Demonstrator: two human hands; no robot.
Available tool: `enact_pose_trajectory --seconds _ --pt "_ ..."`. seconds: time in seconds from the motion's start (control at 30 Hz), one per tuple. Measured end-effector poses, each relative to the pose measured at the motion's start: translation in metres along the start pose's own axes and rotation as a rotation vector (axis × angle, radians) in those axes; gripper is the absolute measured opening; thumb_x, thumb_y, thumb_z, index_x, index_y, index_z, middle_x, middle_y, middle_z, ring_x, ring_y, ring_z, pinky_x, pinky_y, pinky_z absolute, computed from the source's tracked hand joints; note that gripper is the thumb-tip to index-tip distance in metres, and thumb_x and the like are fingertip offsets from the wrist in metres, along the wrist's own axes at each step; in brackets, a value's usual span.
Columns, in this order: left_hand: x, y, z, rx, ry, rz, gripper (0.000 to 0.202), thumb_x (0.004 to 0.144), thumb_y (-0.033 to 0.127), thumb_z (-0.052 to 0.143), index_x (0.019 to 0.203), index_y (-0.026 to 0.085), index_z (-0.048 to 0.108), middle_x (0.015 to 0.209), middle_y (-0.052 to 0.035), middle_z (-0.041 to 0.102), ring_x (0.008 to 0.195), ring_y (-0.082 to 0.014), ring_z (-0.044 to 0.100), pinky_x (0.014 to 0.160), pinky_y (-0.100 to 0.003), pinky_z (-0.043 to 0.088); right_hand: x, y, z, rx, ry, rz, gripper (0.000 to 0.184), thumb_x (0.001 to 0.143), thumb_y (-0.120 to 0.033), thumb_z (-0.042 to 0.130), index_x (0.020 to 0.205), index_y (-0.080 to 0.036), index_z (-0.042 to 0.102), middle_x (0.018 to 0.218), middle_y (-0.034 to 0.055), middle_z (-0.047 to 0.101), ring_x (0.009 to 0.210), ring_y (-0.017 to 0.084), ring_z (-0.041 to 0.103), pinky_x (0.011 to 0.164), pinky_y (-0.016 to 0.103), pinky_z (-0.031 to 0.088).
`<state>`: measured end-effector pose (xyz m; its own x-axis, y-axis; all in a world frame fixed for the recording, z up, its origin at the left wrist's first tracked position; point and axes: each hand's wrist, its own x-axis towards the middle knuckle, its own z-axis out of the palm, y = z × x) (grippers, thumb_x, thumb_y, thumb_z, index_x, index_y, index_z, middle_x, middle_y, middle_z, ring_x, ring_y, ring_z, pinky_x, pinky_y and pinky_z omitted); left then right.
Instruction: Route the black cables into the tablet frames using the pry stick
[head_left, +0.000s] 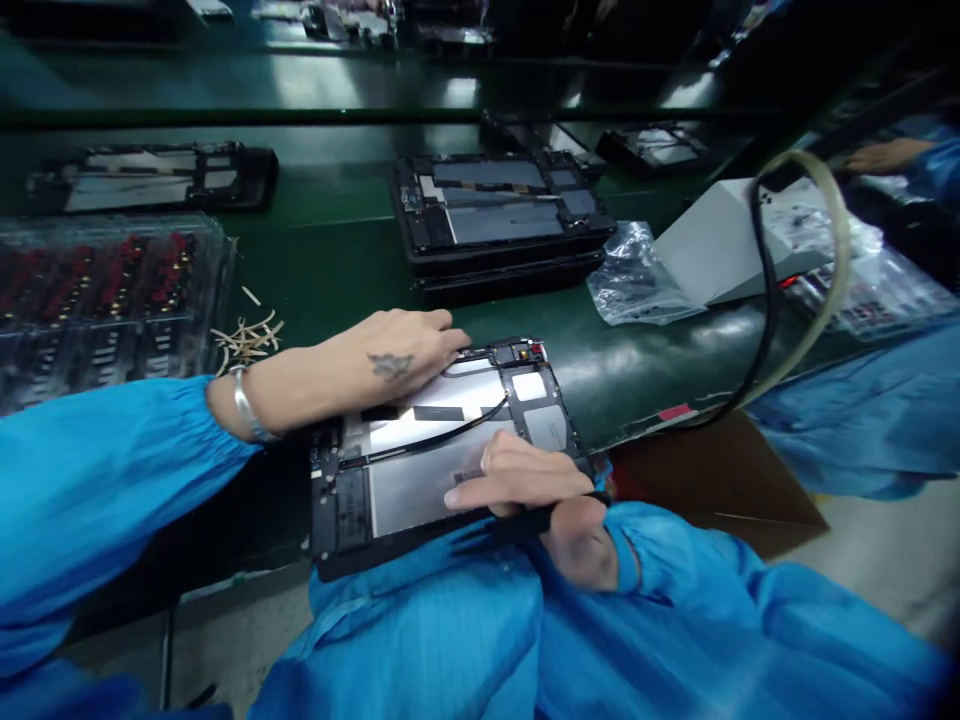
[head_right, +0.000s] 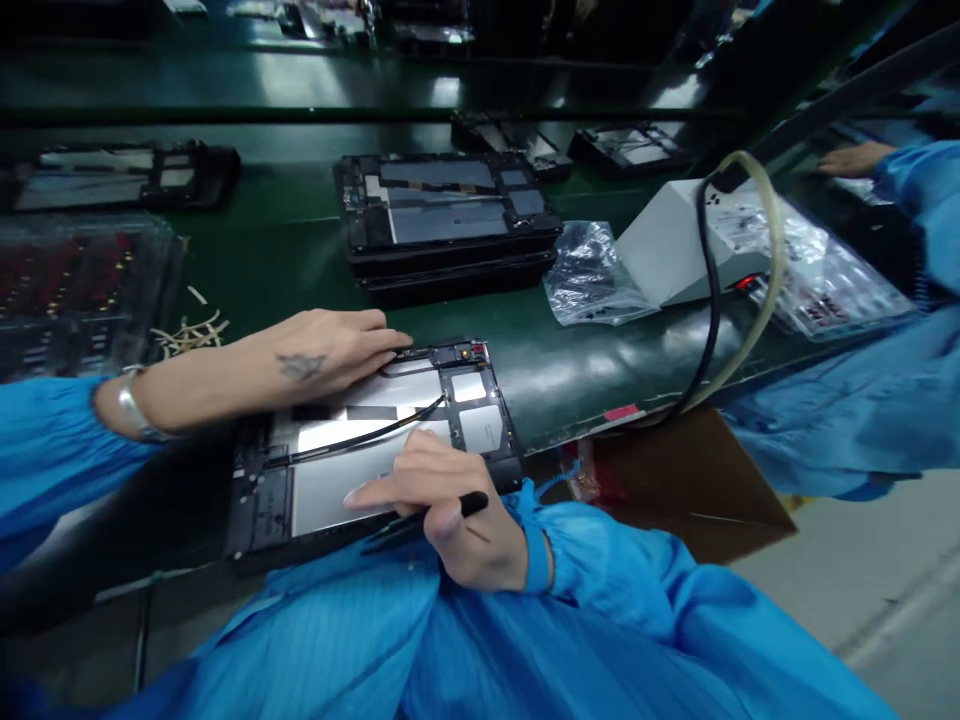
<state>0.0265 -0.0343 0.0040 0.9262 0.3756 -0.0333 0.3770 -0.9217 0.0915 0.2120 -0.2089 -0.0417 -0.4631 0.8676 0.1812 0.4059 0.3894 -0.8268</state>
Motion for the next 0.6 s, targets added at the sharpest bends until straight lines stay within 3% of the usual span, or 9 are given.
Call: enact_pose_trajectory --seconds 0.07,0.13,0.2,0.3,0.37,0.47,0.6 --pt "0.002 -0.005 -0.003 -0.145 -0.018 -0.084 0.035 0.105 0.030 0.039 0.110 0.015 0.070 0.097 -0.0077 0.069 0.076 -0.0156 0.063 0.066 -0.026 0.041 0.006 0.007 0.011 0.202 0.225 -0.147 0.070 0.092 -0.076 0.025 0.111 -0.031 0.075 0.068 0.0051 0.066 0.063 0.024 0.062 0.066 0.043 0.055" --pt "0.005 -0.009 -0.006 -0.260 -0.055 -0.161 0.037 0.103 0.036 0.042 0.096 0.016 0.073 0.089 -0.0049 0.072 0.074 -0.0144 0.064 0.066 -0.025 0.041 0.014 0.009 0.016 0.146 0.388 -0.310 0.065 0.098 -0.069 0.029 0.120 -0.025 0.073 0.072 0.0055 0.066 0.064 0.023 0.062 0.060 0.040 0.054" --pt "0.005 -0.014 -0.012 -0.347 -0.069 -0.220 0.036 0.101 0.039 0.047 0.095 0.017 0.075 0.087 -0.0032 0.074 0.074 -0.0139 0.065 0.066 -0.024 0.041 0.021 0.008 0.019 0.062 0.524 -0.429 0.056 0.101 -0.059 0.038 0.132 -0.022 0.067 0.083 0.0073 0.068 0.075 0.023 0.065 0.065 0.038 0.056" --pt "0.001 -0.018 -0.021 -0.429 0.025 -0.238 0.033 0.098 0.039 0.050 0.104 0.019 0.075 0.101 -0.0030 0.076 0.087 -0.0156 0.068 0.074 -0.023 0.044 0.029 0.008 0.021 0.000 0.626 -0.457 0.048 0.102 -0.048 0.047 0.141 -0.022 0.060 0.107 0.0114 0.069 0.099 0.024 0.066 0.082 0.040 0.059" --pt "-0.003 -0.019 -0.026 -0.496 0.057 -0.239 0.033 0.097 0.040 0.052 0.109 0.018 0.073 0.101 -0.0032 0.075 0.085 -0.0156 0.066 0.073 -0.022 0.044 0.031 0.010 0.021 -0.011 0.606 -0.468 0.046 0.104 -0.035 0.049 0.147 -0.022 0.053 0.113 0.0116 0.069 0.106 0.022 0.067 0.090 0.040 0.059" --pt "-0.008 -0.018 -0.032 -0.674 0.000 -0.282 0.037 0.093 0.044 0.055 0.108 0.014 0.071 0.087 -0.0028 0.071 0.073 -0.0141 0.059 0.063 -0.022 0.041 0.030 0.015 0.013 -0.103 0.479 -0.562 0.046 0.103 -0.015 0.044 0.148 -0.017 0.049 0.111 0.0108 0.073 0.106 0.018 0.070 0.091 0.034 0.061" --pt "-0.010 -0.012 -0.043 -0.870 0.090 -0.337 0.033 0.086 0.040 0.065 0.105 0.014 0.073 0.086 -0.0024 0.069 0.072 -0.0126 0.056 0.064 -0.021 0.041 0.022 0.016 -0.015 -0.651 0.211 -0.819 0.030 0.101 -0.032 0.057 0.124 -0.016 0.066 0.119 0.0102 0.075 0.118 0.022 0.069 0.100 0.041 0.059"
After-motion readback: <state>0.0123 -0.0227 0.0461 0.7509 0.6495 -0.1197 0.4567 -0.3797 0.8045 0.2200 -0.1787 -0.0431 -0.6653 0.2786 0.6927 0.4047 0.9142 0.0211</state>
